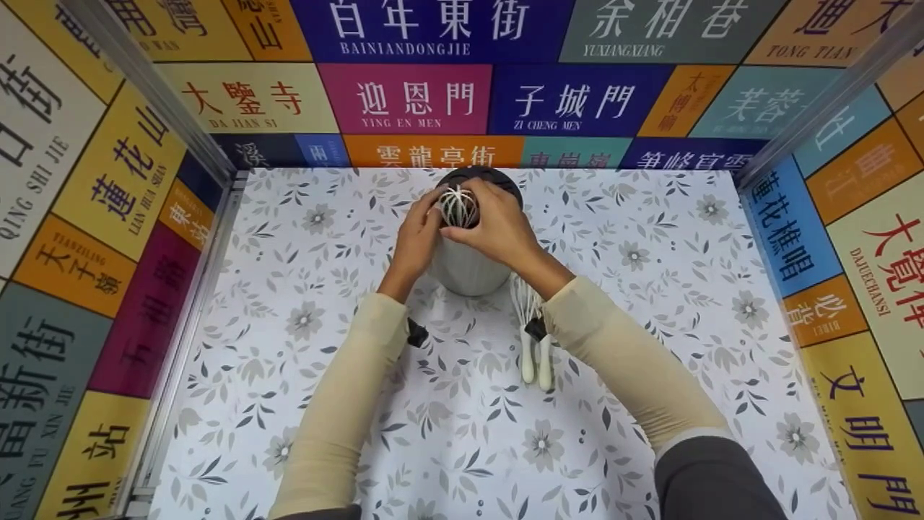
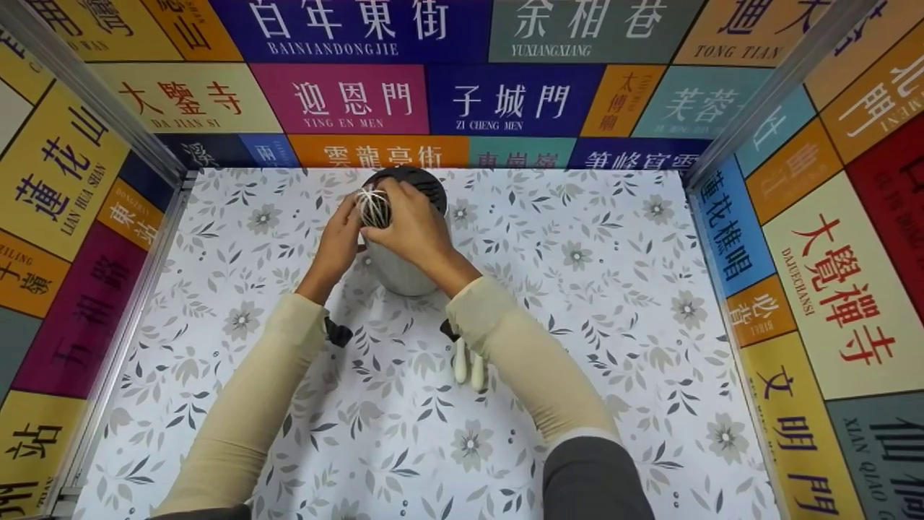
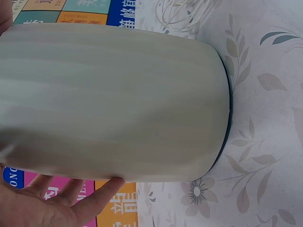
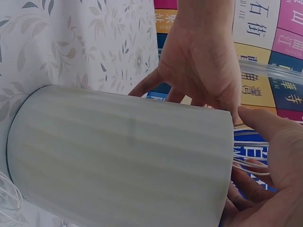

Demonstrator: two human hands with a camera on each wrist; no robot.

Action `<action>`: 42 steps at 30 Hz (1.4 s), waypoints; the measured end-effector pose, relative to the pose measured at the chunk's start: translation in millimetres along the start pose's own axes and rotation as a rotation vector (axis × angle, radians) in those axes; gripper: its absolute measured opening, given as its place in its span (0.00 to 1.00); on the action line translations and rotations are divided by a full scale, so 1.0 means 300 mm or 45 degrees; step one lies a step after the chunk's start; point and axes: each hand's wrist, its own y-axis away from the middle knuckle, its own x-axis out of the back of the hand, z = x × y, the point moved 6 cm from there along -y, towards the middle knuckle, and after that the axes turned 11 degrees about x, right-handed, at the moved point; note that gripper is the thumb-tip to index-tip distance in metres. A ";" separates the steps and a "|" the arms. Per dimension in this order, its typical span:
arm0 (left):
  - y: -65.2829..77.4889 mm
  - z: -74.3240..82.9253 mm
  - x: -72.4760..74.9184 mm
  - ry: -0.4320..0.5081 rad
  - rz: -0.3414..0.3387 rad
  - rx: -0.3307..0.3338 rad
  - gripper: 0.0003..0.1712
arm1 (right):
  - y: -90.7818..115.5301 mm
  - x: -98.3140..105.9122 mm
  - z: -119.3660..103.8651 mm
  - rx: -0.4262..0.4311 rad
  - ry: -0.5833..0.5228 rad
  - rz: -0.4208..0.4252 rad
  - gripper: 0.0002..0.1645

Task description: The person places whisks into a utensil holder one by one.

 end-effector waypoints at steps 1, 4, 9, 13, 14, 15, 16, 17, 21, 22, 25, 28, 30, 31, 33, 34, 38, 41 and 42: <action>0.000 0.000 -0.001 -0.003 -0.002 -0.003 0.24 | 0.002 0.004 0.001 -0.002 -0.006 0.003 0.41; -0.002 0.001 -0.002 0.004 -0.001 -0.020 0.24 | 0.008 0.021 0.005 -0.009 -0.030 0.015 0.42; -0.001 0.001 -0.003 0.020 -0.011 -0.024 0.24 | 0.022 0.058 0.016 -0.041 -0.074 0.025 0.43; -0.001 0.002 -0.001 0.003 0.004 -0.028 0.24 | 0.038 0.093 0.028 -0.058 -0.119 0.049 0.45; -0.001 0.003 -0.001 0.003 0.011 -0.031 0.24 | 0.042 0.103 0.032 -0.060 -0.131 0.060 0.45; -0.001 0.004 0.000 0.001 0.017 -0.033 0.24 | 0.046 0.112 0.037 -0.063 -0.142 0.072 0.45; -0.001 0.004 0.001 0.003 0.022 -0.037 0.24 | 0.050 0.123 0.041 -0.065 -0.160 0.087 0.45; -0.001 0.005 0.001 0.001 0.027 -0.041 0.24 | 0.054 0.132 0.047 -0.068 -0.172 0.101 0.45; -0.002 0.007 0.001 0.004 0.039 -0.047 0.24 | 0.074 0.170 0.071 -0.099 -0.220 0.140 0.43; -0.002 0.007 0.000 0.006 0.041 -0.050 0.24 | 0.080 0.179 0.078 -0.109 -0.231 0.149 0.42; -0.002 0.007 -0.001 0.021 0.042 -0.061 0.23 | 0.100 0.212 0.099 -0.141 -0.256 0.178 0.41; -0.003 0.004 -0.001 0.015 0.038 -0.067 0.24 | 0.124 0.245 0.120 -0.177 -0.281 0.208 0.40; -0.004 0.000 -0.001 0.013 0.035 -0.066 0.24 | 0.142 0.264 0.135 -0.197 -0.293 0.222 0.38; -0.004 -0.002 -0.001 0.008 0.034 -0.065 0.24 | 0.151 0.273 0.143 -0.207 -0.301 0.232 0.37; -0.004 -0.004 0.000 0.009 0.034 -0.060 0.24 | 0.170 0.287 0.162 -0.226 -0.300 0.251 0.35; -0.004 -0.004 0.000 0.014 0.034 -0.059 0.24 | 0.179 0.292 0.172 -0.232 -0.299 0.260 0.34; -0.005 -0.001 0.000 0.033 0.030 -0.061 0.24 | 0.221 0.301 0.217 -0.286 -0.315 0.279 0.31; -0.005 -0.002 -0.003 0.034 0.021 -0.058 0.24 | 0.263 0.296 0.256 -0.338 -0.331 0.274 0.32; -0.005 -0.003 -0.004 0.037 0.020 -0.058 0.24 | 0.278 0.292 0.270 -0.359 -0.337 0.273 0.32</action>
